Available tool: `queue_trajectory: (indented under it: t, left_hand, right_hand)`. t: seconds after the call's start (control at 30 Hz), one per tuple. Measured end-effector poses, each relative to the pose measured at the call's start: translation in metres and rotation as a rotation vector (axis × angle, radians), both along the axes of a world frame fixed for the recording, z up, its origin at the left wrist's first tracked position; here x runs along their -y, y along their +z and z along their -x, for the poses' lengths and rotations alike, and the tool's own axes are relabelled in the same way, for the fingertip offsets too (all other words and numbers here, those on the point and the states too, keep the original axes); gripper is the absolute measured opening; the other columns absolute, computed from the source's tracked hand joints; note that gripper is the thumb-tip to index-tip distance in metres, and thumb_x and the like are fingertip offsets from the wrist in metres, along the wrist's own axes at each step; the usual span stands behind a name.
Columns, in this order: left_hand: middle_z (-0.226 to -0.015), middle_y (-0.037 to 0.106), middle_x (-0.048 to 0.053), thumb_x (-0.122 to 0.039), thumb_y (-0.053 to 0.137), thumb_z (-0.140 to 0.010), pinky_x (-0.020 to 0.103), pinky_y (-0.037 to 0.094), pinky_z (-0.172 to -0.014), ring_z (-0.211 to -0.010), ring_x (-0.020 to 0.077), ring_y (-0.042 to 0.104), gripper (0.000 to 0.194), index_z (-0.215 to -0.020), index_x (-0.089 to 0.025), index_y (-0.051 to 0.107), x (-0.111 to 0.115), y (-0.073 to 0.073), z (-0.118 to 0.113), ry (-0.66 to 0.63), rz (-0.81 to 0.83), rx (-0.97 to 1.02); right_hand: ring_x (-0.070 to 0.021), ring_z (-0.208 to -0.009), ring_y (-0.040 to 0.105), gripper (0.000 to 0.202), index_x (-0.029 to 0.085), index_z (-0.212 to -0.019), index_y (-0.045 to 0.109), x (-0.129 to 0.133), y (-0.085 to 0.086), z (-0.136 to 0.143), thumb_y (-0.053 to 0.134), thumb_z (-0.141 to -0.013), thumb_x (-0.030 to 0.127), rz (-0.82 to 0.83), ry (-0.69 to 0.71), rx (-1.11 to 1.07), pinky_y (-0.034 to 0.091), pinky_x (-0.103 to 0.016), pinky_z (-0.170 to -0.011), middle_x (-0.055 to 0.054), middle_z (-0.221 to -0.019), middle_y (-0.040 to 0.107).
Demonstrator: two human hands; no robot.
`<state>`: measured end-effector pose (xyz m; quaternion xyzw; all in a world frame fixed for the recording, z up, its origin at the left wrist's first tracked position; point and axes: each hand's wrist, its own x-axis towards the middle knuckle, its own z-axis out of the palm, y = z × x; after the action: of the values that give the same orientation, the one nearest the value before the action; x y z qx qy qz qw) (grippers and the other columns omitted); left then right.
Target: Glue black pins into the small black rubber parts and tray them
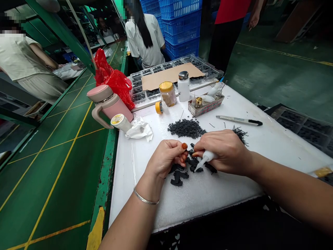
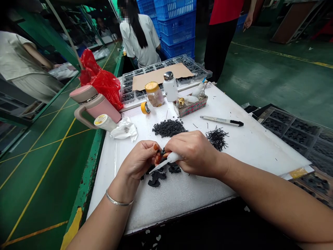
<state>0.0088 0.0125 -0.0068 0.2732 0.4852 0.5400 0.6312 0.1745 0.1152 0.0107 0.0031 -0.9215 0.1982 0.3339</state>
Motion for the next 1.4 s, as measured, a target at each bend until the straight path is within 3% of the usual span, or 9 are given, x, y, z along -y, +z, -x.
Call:
queue_trajectory:
  t: [0.27,0.57,0.7,0.87,0.93,1.0,1.23,1.3,1.4]
  left_hand:
    - [-0.054,0.054,-0.001,-0.038,0.071,-0.076,0.016,0.045,-0.043,-0.042,0.0067,0.049,0.032,-0.063,-0.012,0.058,-0.001,-0.004,-0.009,0.094,-0.092,0.108]
    - [-0.052,0.048,-0.002,-0.042,0.070,-0.075,0.016,0.039,-0.044,-0.044,0.0058,0.043,0.037,-0.061,-0.012,0.055,0.000,-0.003,-0.009,0.078,-0.084,0.048]
    - [-0.051,0.048,-0.002,-0.042,0.071,-0.074,0.018,0.039,-0.045,-0.044,0.0066,0.041,0.036,-0.063,-0.012,0.056,0.002,-0.002,-0.005,0.048,-0.063,-0.022]
    - [-0.051,0.046,-0.003,-0.041,0.070,-0.075,0.018,0.040,-0.047,-0.046,0.0070,0.041,0.035,-0.062,-0.013,0.055,0.001,0.000,-0.006,0.079,-0.077,-0.064]
    - [-0.051,0.045,-0.003,-0.040,0.070,-0.075,0.019,0.041,-0.048,-0.046,0.0072,0.041,0.034,-0.062,-0.013,0.054,0.001,0.000,-0.007,0.099,-0.091,-0.053]
    - [-0.052,0.046,-0.003,-0.040,0.070,-0.075,0.018,0.041,-0.048,-0.046,0.0069,0.042,0.034,-0.063,-0.013,0.055,0.001,0.000,-0.008,0.110,-0.092,-0.046]
    - [-0.050,0.046,-0.003,-0.044,0.072,-0.072,0.017,0.039,-0.047,-0.045,0.0066,0.042,0.038,-0.061,-0.013,0.055,0.001,0.000,-0.008,0.092,-0.066,-0.022]
    - [-0.050,0.046,-0.002,-0.045,0.074,-0.070,0.017,0.038,-0.046,-0.044,0.0065,0.041,0.039,-0.059,-0.012,0.054,0.002,0.000,-0.007,0.070,-0.058,-0.008]
    - [-0.050,0.045,-0.002,-0.043,0.073,-0.072,0.017,0.038,-0.045,-0.044,0.0060,0.039,0.039,-0.059,-0.012,0.054,0.002,-0.002,-0.003,-0.006,-0.043,0.053]
  right_hand:
    - [-0.0100,-0.054,0.051,0.005,0.015,-0.073,0.061,0.009,0.003,0.002,0.061,-0.078,0.013,0.042,-0.132,-0.062,0.037,-0.023,-0.055,0.001,-0.062,0.060]
    - [-0.0092,-0.052,0.049,0.007,0.015,-0.070,0.059,0.012,0.004,0.004,0.060,-0.076,0.011,0.045,-0.139,-0.044,0.035,-0.022,-0.054,0.001,-0.059,0.058]
    - [-0.0072,-0.049,0.046,0.009,0.016,-0.068,0.059,0.010,0.007,0.003,0.063,-0.077,0.015,0.266,-0.141,0.048,0.034,-0.020,-0.051,0.003,-0.057,0.056]
    - [-0.0073,-0.045,0.040,0.021,0.014,-0.063,0.056,0.008,0.006,0.006,0.064,-0.077,0.027,0.756,-0.159,0.236,0.029,-0.019,-0.041,0.003,-0.051,0.048]
    - [-0.0076,-0.045,0.040,0.021,0.014,-0.065,0.057,0.008,0.005,0.007,0.065,-0.077,0.029,0.825,-0.163,0.240,0.030,-0.019,-0.040,0.003,-0.050,0.049]
    - [-0.0078,-0.046,0.042,0.019,0.014,-0.065,0.058,0.010,0.003,0.007,0.065,-0.077,0.026,0.706,-0.184,0.171,0.032,-0.019,-0.042,0.003,-0.051,0.051]
    - [-0.0128,-0.057,0.051,0.008,0.015,-0.073,0.059,0.014,-0.007,0.004,0.057,-0.080,0.016,-0.092,-0.171,-0.090,0.038,-0.026,-0.058,-0.001,-0.060,0.058]
    - [-0.0139,-0.058,0.051,0.008,0.016,-0.074,0.058,0.012,-0.007,0.003,0.055,-0.082,0.017,-0.137,-0.157,-0.080,0.038,-0.027,-0.058,-0.002,-0.060,0.058]
    - [-0.0120,-0.056,0.052,0.007,0.017,-0.074,0.058,0.009,-0.004,0.004,0.055,-0.080,0.014,-0.023,-0.101,-0.062,0.038,-0.024,-0.056,-0.001,-0.061,0.059]
